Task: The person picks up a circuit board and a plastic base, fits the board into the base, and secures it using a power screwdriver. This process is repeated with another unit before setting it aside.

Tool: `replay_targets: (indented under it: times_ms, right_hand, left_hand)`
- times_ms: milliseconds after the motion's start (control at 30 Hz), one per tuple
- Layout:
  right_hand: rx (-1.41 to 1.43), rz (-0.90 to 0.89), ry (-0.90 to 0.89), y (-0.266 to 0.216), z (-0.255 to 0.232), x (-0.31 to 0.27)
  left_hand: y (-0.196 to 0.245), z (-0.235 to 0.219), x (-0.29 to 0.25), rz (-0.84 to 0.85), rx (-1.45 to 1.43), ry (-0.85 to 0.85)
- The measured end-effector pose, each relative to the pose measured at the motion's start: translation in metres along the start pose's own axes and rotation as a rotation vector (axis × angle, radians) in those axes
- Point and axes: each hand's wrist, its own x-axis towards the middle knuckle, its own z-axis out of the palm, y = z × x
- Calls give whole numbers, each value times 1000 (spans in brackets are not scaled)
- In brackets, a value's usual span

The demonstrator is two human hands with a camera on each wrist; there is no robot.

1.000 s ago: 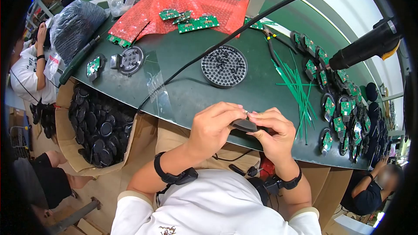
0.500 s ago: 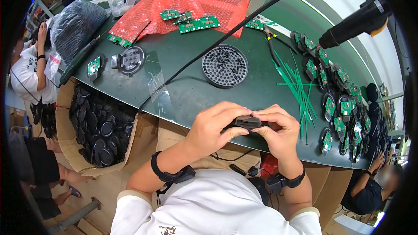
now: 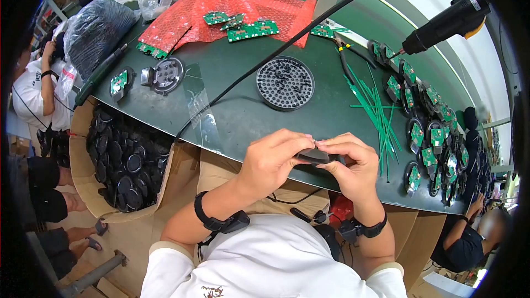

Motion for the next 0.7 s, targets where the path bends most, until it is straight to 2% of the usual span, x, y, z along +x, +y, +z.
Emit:
replay_targets:
  times_ms: [133,167,233,300,367,433,600,667,700]
  right_hand:
    - [6,-8,15,1,1,1]
    - [-53,-64,20,3,1,3]
    - [-111,-121,25,6,-2,5]
    - [-361,-249,-24,9,-7,6]
    - [-409,-291,-65,10,-7,-2]
    - [-503,-356,-155,12,-10,-10]
    - [-456,-283,-303,-11,-18,-2]
    - [-396,-88,-141,-6,-15,3]
    - [-417,-100,-81,-8,-5,16]
  left_hand:
    - [-1,2,-2,13,-2,18]
    - [-4,3,-1,13,-2,18]
    - [-10,6,3,171,132,23]
    - [-4,4,0,168,232,12]
    - [3,0,-8,166,333,0]
    - [9,-3,-20,54,347,-165]
    - [15,-6,-24,117,463,-214]
    - [14,-5,-23,131,483,-231]
    - [16,-6,-23,119,489,-248]
